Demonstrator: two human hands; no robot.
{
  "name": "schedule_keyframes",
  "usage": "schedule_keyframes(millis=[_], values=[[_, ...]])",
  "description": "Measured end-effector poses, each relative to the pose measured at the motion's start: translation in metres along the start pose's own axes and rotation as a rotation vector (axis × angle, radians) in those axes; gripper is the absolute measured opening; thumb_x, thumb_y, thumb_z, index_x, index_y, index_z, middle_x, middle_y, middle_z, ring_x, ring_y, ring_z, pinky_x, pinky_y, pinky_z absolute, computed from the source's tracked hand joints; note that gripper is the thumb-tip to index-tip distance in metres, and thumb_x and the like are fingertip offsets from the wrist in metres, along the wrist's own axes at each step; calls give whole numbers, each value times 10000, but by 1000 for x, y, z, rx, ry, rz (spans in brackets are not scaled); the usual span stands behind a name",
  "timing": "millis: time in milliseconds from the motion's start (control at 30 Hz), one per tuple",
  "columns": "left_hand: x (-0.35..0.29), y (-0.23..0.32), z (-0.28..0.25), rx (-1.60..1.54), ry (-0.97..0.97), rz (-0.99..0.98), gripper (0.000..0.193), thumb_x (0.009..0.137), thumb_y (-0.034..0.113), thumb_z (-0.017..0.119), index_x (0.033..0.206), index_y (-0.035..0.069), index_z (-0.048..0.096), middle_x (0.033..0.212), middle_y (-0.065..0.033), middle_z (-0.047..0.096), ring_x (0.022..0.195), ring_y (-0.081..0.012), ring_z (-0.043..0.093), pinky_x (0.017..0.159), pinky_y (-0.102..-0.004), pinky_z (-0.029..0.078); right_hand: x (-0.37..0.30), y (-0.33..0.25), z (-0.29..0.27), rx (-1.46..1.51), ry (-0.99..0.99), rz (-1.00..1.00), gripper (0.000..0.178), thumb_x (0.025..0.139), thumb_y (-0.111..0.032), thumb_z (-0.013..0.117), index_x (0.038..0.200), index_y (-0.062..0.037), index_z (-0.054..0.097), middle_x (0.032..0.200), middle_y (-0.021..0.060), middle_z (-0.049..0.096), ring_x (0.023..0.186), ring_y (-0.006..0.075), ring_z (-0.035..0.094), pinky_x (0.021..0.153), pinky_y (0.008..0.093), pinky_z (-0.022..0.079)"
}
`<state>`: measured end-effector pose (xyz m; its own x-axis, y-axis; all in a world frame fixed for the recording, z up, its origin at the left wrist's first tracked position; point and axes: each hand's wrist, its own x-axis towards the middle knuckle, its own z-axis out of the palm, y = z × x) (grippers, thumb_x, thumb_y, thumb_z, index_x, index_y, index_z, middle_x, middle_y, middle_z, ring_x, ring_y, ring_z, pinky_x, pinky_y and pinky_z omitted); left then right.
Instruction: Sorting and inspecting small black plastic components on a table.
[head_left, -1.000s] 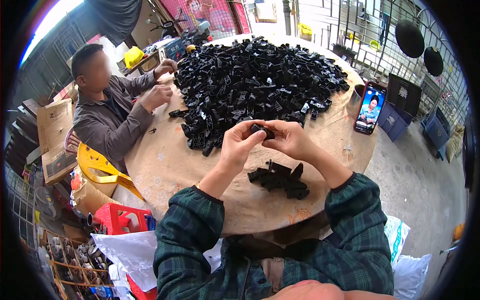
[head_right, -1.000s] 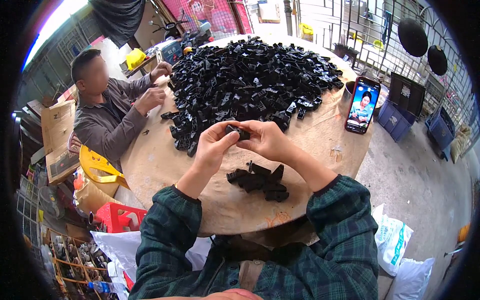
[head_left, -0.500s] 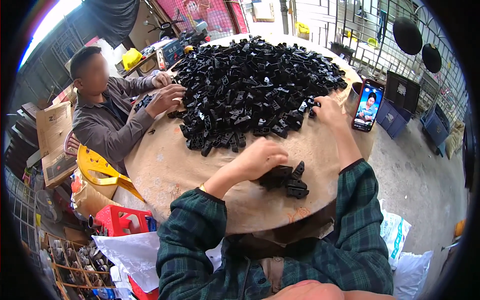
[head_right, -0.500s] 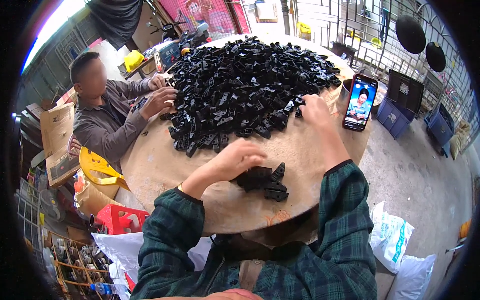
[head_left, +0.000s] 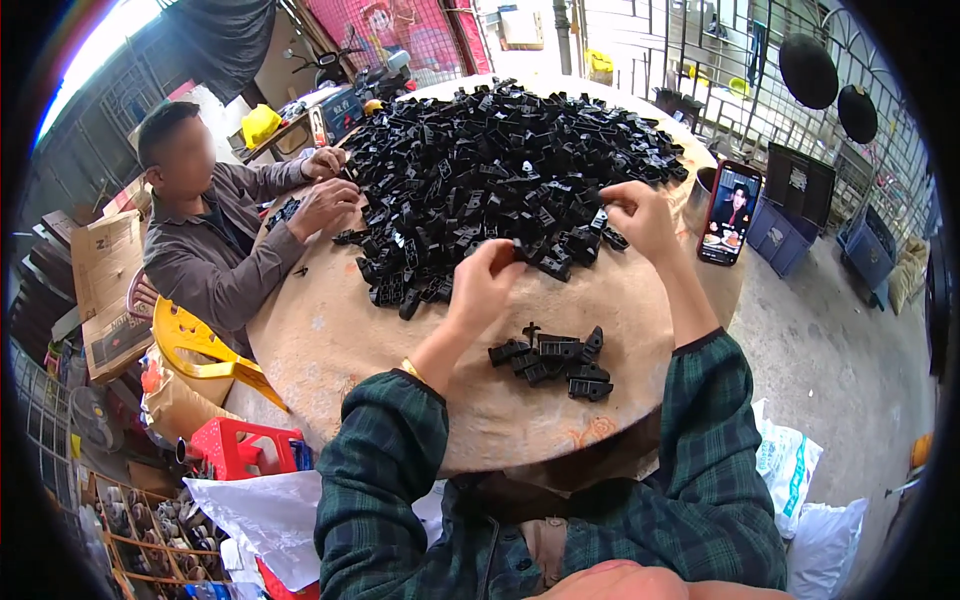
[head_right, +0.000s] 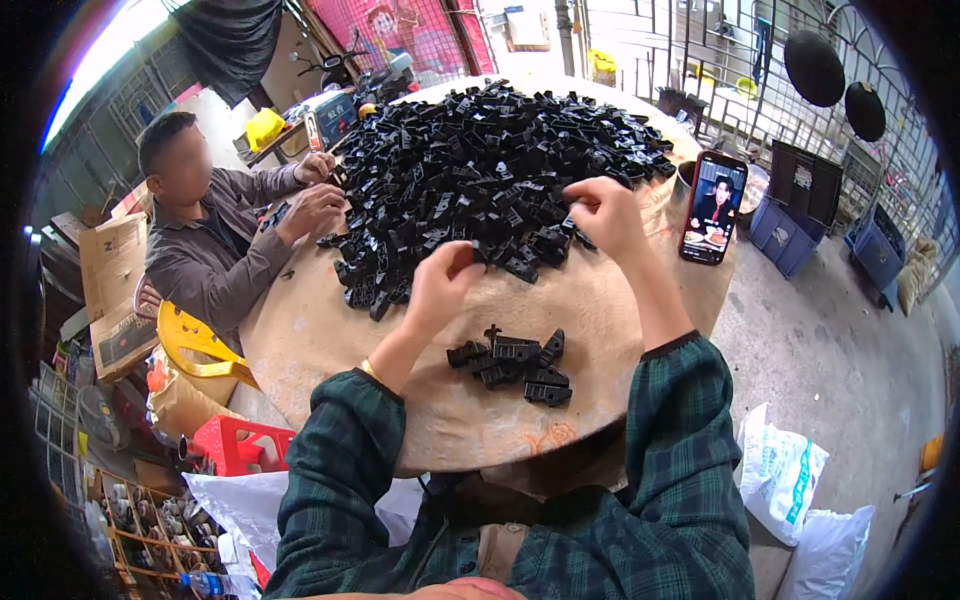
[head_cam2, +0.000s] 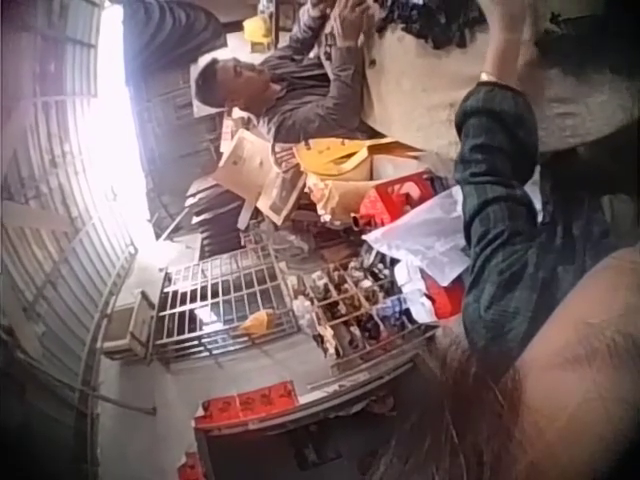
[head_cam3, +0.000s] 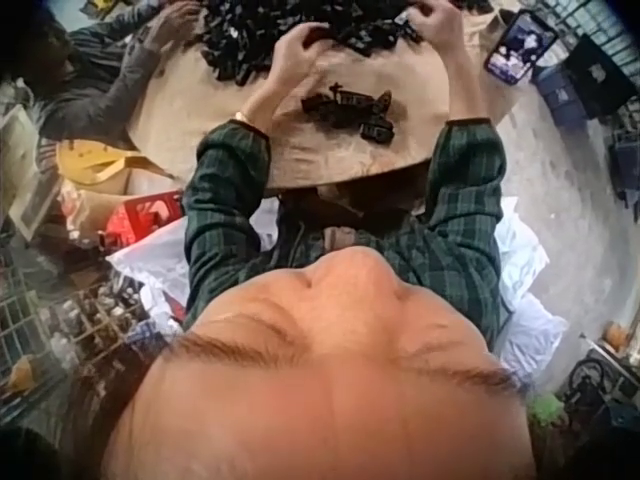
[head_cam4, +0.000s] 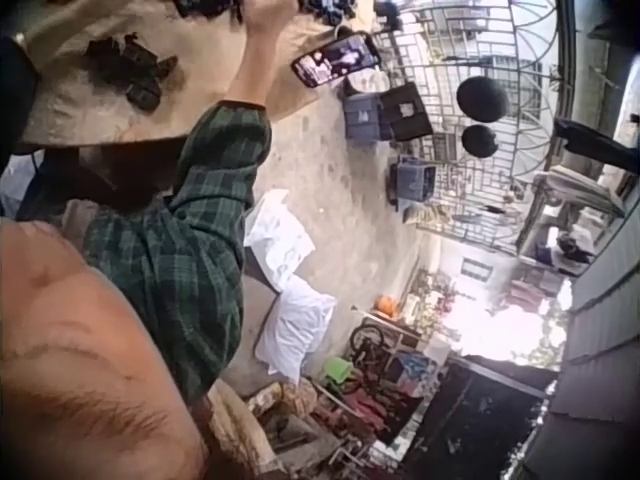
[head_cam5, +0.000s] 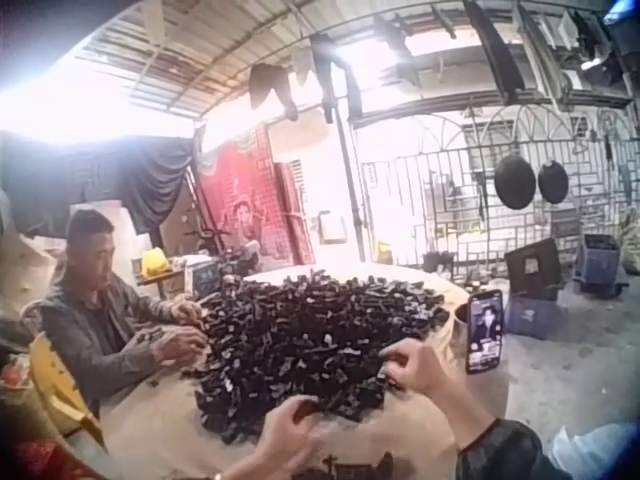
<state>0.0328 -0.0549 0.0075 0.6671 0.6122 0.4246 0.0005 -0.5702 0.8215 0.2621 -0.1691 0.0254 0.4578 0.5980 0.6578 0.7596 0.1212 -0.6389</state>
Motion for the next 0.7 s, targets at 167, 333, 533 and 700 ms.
schedule_keyframes(millis=[167,333,533,700], values=[[-2,-5,-10,-430,-155,-156,254,826,47,622,1052,-44,551,913,-44,624,812,-87,575,717,-222,478,-18,-53,26,354,-646,-27,166,697,31,594,841,-9,666,854,42,577,746,97,556,639,214,457],[-9,8,-5,-688,-166,-412,243,858,68,581,1069,-39,525,975,-75,595,852,-143,605,775,-270,525,-30,-59,46,654,-484,211,401,755,10,653,1137,3,533,950,68,600,840,119,579,750,247,499],[-15,0,1,-822,-34,-392,237,873,73,560,1077,-37,511,996,-75,578,858,-147,602,799,-267,520,-44,-63,67,699,-379,385,353,818,-81,645,1142,24,550,978,100,627,870,105,592,769,224,489],[-14,5,2,-851,-1,-318,236,875,67,555,1078,-42,507,1007,-86,577,881,-145,595,817,-266,514,-40,-72,57,832,-499,454,377,854,-71,595,1213,0,504,998,74,615,855,100,597,737,232,511]])
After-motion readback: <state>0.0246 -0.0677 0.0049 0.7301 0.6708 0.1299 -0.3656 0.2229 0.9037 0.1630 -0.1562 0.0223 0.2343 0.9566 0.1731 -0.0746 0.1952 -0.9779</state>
